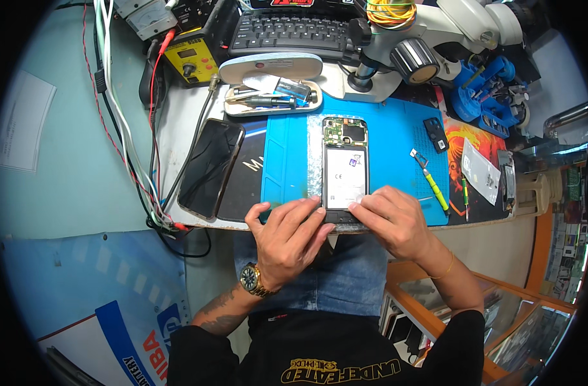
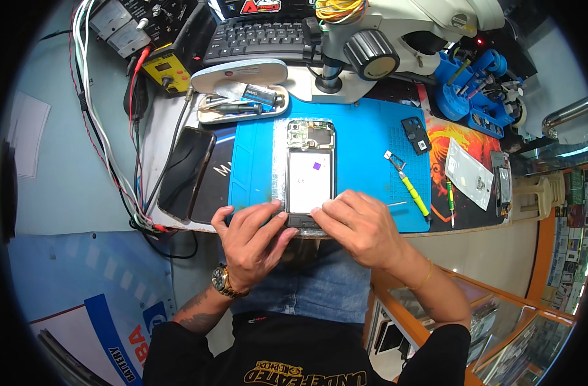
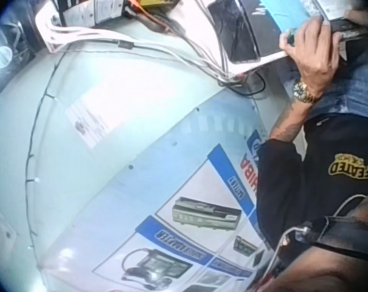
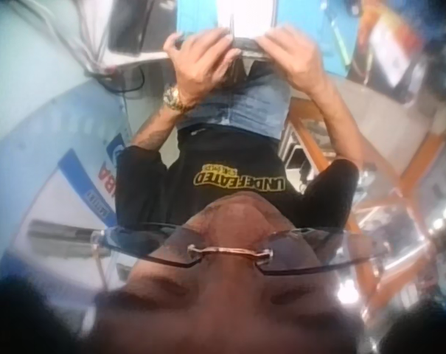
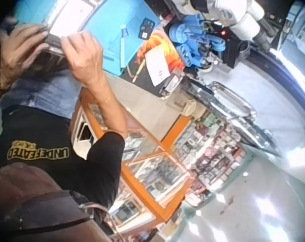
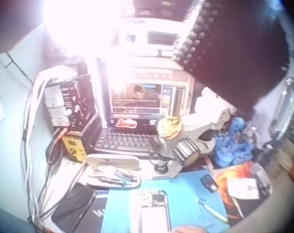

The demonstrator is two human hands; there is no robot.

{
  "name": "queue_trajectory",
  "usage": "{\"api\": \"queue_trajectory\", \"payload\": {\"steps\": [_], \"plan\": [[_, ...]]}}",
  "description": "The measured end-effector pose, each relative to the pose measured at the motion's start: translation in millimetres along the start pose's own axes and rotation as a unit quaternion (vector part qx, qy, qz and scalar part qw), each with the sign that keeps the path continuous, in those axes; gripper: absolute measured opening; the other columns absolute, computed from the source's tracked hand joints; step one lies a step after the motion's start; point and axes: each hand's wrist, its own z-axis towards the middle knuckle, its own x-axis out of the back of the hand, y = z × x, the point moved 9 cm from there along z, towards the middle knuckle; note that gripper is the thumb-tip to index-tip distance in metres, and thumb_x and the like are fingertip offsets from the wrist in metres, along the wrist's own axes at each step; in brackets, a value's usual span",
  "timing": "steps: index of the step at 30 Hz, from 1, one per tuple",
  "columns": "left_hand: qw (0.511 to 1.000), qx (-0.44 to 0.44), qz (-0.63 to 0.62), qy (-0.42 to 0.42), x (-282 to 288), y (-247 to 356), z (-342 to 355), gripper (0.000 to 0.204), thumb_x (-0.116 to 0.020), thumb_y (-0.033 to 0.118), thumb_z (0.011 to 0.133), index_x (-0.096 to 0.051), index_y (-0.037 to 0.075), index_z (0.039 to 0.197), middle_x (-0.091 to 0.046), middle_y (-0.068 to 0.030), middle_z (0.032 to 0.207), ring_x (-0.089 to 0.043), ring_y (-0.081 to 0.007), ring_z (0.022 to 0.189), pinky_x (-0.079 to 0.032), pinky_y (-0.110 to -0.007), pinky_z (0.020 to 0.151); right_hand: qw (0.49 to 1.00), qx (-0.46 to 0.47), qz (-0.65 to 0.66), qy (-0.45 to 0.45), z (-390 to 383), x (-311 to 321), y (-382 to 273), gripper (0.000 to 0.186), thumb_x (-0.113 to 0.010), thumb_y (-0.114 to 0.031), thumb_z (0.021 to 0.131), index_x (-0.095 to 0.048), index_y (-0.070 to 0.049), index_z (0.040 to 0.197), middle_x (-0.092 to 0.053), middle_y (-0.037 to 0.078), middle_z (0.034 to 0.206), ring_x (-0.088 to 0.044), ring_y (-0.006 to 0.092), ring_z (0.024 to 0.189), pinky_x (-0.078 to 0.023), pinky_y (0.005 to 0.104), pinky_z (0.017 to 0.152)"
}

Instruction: The person repairs a mobile phone by hand and using a screwdriver. They align and connect internal components and manipulate small screws within the device frame.

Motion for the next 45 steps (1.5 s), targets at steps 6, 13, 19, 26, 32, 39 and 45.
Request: {"api": "queue_trajectory", "payload": {"steps": [6, 13, 19, 26, 32, 39, 45], "plan": [[0.999, 0.035, -0.012, 0.017, -1, -3, -5, 0.031, -0.089, 0.025, 0.085, -0.080, 0.010, 0.110, -0.078, -0.0001, 0.120, -0.072, -0.0162, 0.107, -0.031, -0.048, 0.107, 1.000, -0.011, -0.012, 0.012, 2, 0, -3, 0.038, -0.071, -0.011, 0.079, -0.074, 0.003, 0.114, -0.066, 0.010, 0.097, -0.065, 0.0272, 0.082, -0.052, 0.0389, 0.066], [0.999, 0.040, -0.026, 0.026, 3, -3, -4, 0.031, -0.091, 0.024, 0.082, -0.081, 0.010, 0.108, -0.080, 0.0007, 0.115, -0.072, -0.0168, 0.107, -0.031, -0.047, 0.108, 1.000, -0.010, -0.020, -0.003, 6, -3, -5, 0.036, -0.071, -0.010, 0.079, -0.074, 0.003, 0.112, -0.067, 0.011, 0.097, -0.066, 0.0282, 0.083, -0.053, 0.0388, 0.066], [0.998, 0.049, -0.028, 0.020, 2, -3, -3, 0.032, -0.090, 0.025, 0.084, -0.080, 0.013, 0.112, -0.079, 0.0017, 0.117, -0.071, -0.0157, 0.107, -0.029, -0.049, 0.108, 0.999, -0.031, -0.010, 0.010, 4, 0, -2, 0.035, -0.072, -0.006, 0.079, -0.074, 0.002, 0.112, -0.068, 0.011, 0.099, -0.067, 0.0291, 0.084, -0.054, 0.0394, 0.067], [0.999, 0.031, -0.001, 0.007, 1, -2, -2, 0.027, -0.087, 0.027, 0.088, -0.080, 0.018, 0.112, -0.077, 0.0045, 0.117, -0.070, -0.0144, 0.107, -0.028, -0.050, 0.109, 1.000, -0.019, -0.018, 0.007, 9, -3, -6, 0.034, -0.071, -0.008, 0.080, -0.074, 0.002, 0.112, -0.067, 0.010, 0.099, -0.067, 0.0289, 0.087, -0.055, 0.0394, 0.068], [1.000, 0.025, -0.001, 0.010, 1, -2, -2, 0.025, -0.087, 0.027, 0.087, -0.081, 0.018, 0.110, -0.077, 0.0048, 0.116, -0.070, -0.0142, 0.106, -0.028, -0.050, 0.109, 1.000, -0.014, -0.027, -0.005, 12, -6, -10, 0.035, -0.070, -0.010, 0.080, -0.075, 0.003, 0.112, -0.067, 0.010, 0.099, -0.067, 0.0288, 0.088, -0.055, 0.0390, 0.070], [0.999, 0.026, -0.020, 0.025, 2, -4, -2, 0.025, -0.088, 0.026, 0.085, -0.082, 0.015, 0.107, -0.079, 0.0044, 0.113, -0.071, -0.0141, 0.106, -0.028, -0.049, 0.109, 0.999, -0.029, -0.016, 0.001, 16, -8, -13, 0.042, -0.078, 0.001, 0.073, -0.075, 0.001, 0.114, -0.068, 0.011, 0.096, -0.066, 0.0300, 0.085, -0.055, 0.0392, 0.067], [0.999, 0.027, -0.028, 0.034, 4, -4, -3, 0.024, -0.089, 0.025, 0.084, -0.082, 0.014, 0.103, -0.080, 0.0037, 0.111, -0.071, -0.0144, 0.105, -0.028, -0.049, 0.110, 0.999, -0.029, -0.014, 0.017, 16, -9, -13, 0.042, -0.078, 0.003, 0.071, -0.075, 0.001, 0.113, -0.068, 0.011, 0.095, -0.066, 0.0298, 0.084, -0.055, 0.0390, 0.068]]}}
